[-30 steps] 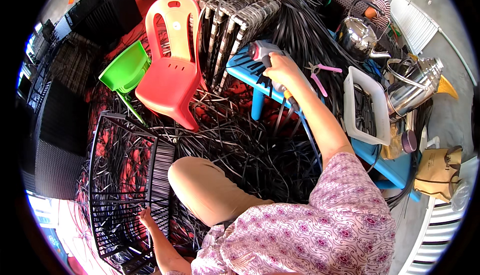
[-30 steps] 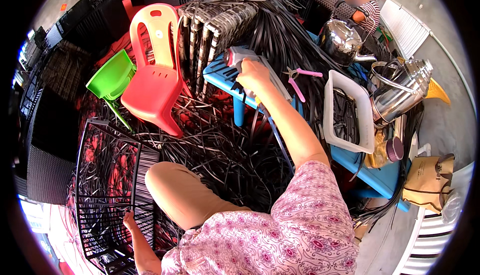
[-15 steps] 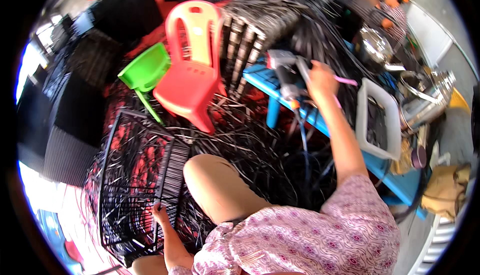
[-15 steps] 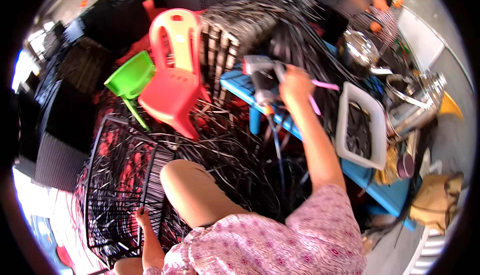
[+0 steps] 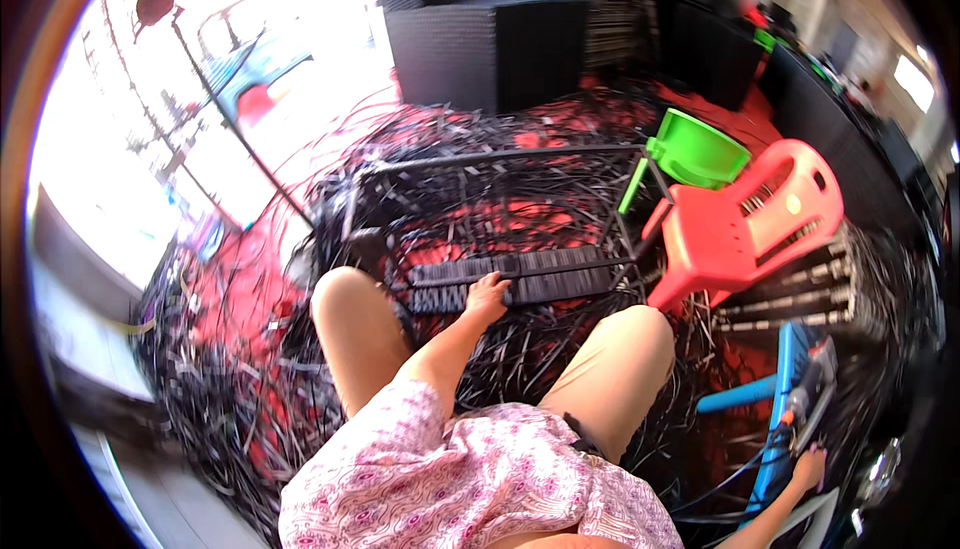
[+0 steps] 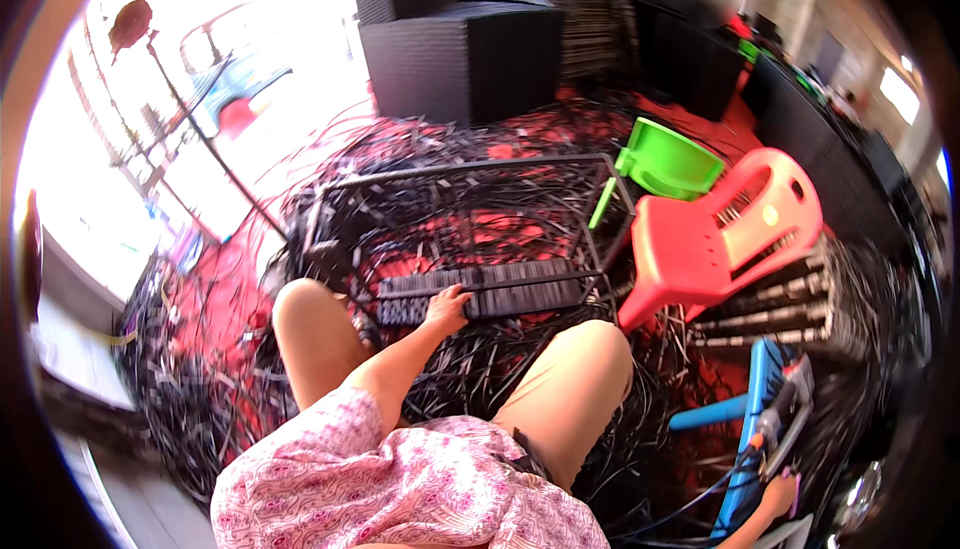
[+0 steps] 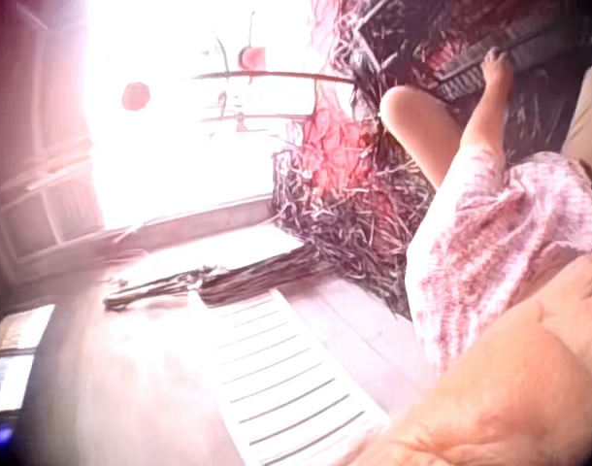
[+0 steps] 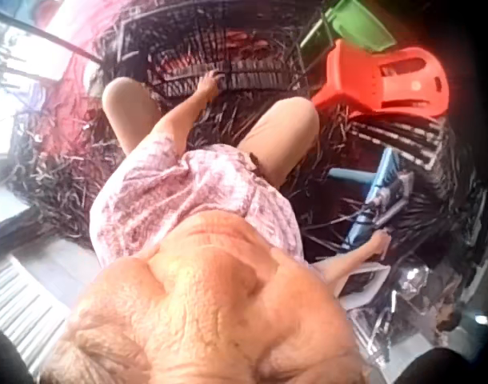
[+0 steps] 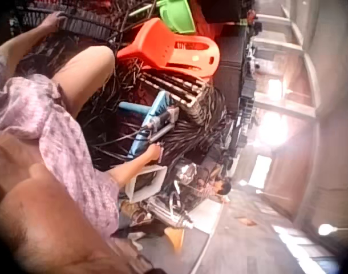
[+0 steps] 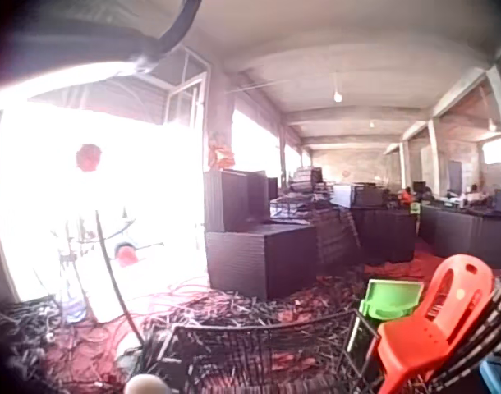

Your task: The person weaves black plastic strips into a metal chair frame. They use a staple gun to secure the strips and pliers to cut them. The person works on the chair frame while sitting on the floor.

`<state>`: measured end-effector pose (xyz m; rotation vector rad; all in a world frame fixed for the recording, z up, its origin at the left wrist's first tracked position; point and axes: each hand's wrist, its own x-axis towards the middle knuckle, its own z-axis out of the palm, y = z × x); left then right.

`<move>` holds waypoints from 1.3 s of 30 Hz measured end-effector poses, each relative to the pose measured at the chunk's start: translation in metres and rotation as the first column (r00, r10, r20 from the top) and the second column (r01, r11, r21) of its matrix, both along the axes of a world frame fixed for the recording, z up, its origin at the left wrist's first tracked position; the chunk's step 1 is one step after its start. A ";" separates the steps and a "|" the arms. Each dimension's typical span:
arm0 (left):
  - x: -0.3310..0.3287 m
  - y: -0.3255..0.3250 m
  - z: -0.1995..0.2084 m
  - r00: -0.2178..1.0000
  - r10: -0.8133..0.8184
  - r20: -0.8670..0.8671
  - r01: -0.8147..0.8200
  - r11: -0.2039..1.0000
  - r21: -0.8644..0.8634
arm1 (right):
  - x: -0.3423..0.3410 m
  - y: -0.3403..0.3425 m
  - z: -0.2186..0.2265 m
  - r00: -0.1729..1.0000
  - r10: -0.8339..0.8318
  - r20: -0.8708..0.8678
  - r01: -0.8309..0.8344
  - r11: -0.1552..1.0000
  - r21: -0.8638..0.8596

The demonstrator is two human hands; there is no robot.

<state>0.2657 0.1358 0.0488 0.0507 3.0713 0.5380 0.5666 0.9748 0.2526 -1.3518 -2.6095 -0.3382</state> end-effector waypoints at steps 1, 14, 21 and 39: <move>0.010 0.001 0.002 0.999 -0.029 -0.042 0.027 0.999 -0.046 | -0.004 0.007 0.000 0.999 -0.029 -0.038 0.029 1.000 -0.010; 0.093 -0.057 -0.102 0.941 -0.095 0.325 0.152 0.976 -0.154 | -0.006 -0.149 0.155 0.197 -0.100 -0.975 -0.414 0.893 -0.175; 0.066 -0.036 -0.033 0.979 0.122 0.161 -0.201 0.667 0.718 | -0.043 -0.345 0.247 -0.066 0.224 -0.972 -0.861 0.479 0.168; 0.080 0.025 0.167 0.944 -0.274 0.183 -0.291 -0.431 0.854 | -0.185 -0.672 0.021 0.313 0.341 -0.887 -0.817 -0.379 -0.434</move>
